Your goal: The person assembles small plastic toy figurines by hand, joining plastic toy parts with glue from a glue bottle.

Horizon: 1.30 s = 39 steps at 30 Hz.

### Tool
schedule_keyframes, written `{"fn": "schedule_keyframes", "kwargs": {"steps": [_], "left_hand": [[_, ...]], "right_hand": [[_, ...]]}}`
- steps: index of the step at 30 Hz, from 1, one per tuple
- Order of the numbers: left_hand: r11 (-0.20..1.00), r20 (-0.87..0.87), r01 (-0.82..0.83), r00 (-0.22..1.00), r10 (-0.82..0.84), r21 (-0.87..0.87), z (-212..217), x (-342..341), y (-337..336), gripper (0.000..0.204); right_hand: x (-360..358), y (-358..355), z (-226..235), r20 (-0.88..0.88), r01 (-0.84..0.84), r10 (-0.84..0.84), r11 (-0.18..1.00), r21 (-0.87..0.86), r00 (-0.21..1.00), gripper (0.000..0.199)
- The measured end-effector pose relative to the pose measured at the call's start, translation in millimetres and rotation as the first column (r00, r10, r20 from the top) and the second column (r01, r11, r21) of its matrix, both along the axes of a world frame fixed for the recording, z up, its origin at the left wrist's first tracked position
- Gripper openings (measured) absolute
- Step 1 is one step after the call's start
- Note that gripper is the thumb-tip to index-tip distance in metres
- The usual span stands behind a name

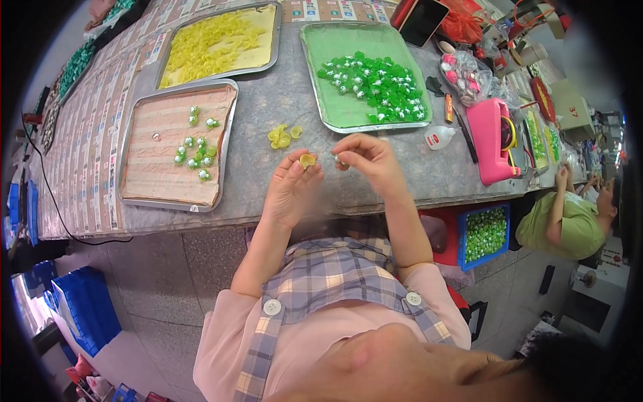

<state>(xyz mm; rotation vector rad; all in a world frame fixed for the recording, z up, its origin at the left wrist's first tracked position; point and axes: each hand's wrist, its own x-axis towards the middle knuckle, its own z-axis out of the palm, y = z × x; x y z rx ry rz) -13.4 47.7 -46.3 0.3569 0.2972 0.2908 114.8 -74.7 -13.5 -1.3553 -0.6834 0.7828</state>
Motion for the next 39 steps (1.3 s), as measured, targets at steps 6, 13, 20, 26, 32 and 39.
{"fn": "schedule_keyframes", "kwargs": {"steps": [6,13,20,26,32,39], "left_hand": [[0.999,0.061,-0.02,0.998,0.018,0.033,-2.6,-1.4,-2.4,0.026],[0.999,0.064,-0.007,0.998,0.004,0.04,-2.2,-3.0,-6.9,0.025],[0.983,0.028,-0.035,0.999,0.031,0.182,3.3,-3.2,-11.7,0.025],[0.894,-0.028,-0.075,0.995,0.097,0.442,2.7,-4.3,-14.6,0.022],[0.716,0.036,-0.134,0.988,0.15,0.685,5.1,-5.9,-14.3,0.023],[0.567,0.054,-0.113,0.991,0.121,0.816,6.9,-6.2,-11.8,0.028]], "right_hand": [[-29.9,5.6,-15.4,-0.412,0.051,0.024,0.984,0.17,0.911,0.02],[-44.1,-0.6,-10.8,-0.275,0.198,-0.151,0.969,0.151,0.949,0.023],[-53.9,1.4,-4.5,-0.146,0.24,-0.217,0.955,0.173,0.965,0.018],[-55.2,2.8,-6.6,-0.08,0.254,-0.245,0.959,0.129,0.966,0.01],[-56.9,0.7,-9.7,0.059,0.253,-0.265,0.954,0.159,0.962,0.01],[-55.8,2.1,-8.9,-0.176,0.231,-0.194,0.947,0.225,0.965,0.019]]}}
